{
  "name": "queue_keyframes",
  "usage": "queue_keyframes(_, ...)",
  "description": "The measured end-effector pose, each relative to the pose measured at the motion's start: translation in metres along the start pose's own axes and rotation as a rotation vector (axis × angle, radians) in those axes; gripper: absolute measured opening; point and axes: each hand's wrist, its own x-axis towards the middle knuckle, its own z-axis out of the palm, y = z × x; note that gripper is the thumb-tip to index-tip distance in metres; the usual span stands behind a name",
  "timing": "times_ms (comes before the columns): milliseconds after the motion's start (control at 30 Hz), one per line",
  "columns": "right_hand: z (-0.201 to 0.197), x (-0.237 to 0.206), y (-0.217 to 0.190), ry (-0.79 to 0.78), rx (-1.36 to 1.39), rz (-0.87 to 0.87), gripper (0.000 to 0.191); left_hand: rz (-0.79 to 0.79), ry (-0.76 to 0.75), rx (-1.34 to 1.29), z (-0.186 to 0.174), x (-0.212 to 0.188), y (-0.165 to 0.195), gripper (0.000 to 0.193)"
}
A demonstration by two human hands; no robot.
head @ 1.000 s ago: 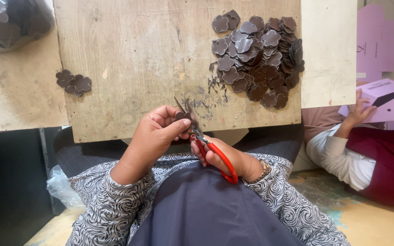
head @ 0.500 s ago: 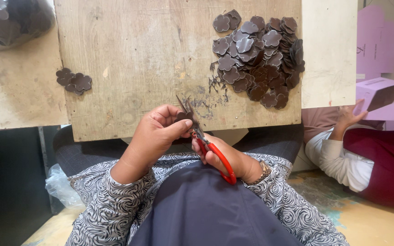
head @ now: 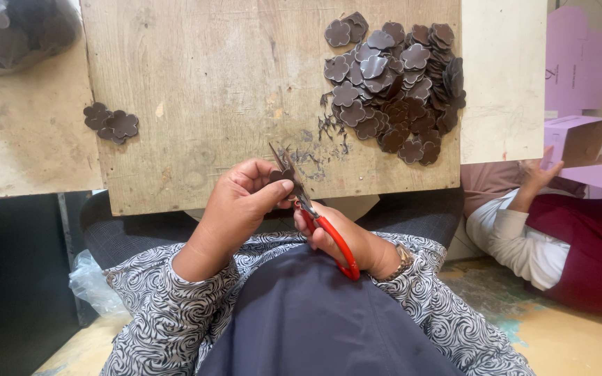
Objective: The person sits on the floor and uses red-handled scissors to trim the edges of small dark brown flower-shaped craft pieces. They hold each piece in the left hand and cut with the right hand, placing finished pieces into a growing pile on a wooden board.
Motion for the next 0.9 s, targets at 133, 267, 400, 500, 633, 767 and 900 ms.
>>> queue_keyframes(133,0.000,0.001,0.005,-0.061,0.176,-0.045,0.078,-0.030,-0.018,0.037,0.001,-0.001,0.001,0.008)
queue_keyframes(267,0.000,-0.001,0.008,-0.056,0.210,-0.007,0.080,-0.019,-0.011,0.006,0.002,-0.001,0.000,0.009)
queue_keyframes(400,0.000,0.000,0.009,-0.069,0.257,0.012,0.081,-0.029,0.001,-0.035,0.002,-0.002,-0.001,0.009)
queue_keyframes(500,0.000,0.001,0.007,-0.059,0.208,-0.007,0.080,0.002,-0.036,-0.015,0.001,-0.001,-0.002,0.008)
queue_keyframes(633,0.002,0.002,0.004,-0.004,0.135,-0.004,0.080,0.009,-0.019,0.012,0.002,0.000,-0.005,0.007)
queue_keyframes(767,0.004,0.004,0.001,0.019,0.120,0.009,0.080,0.039,0.014,0.035,0.004,0.000,-0.008,0.006)
queue_keyframes(900,0.004,0.003,-0.001,0.072,-0.019,0.035,0.077,0.049,0.038,0.018,0.006,0.000,-0.009,0.005)
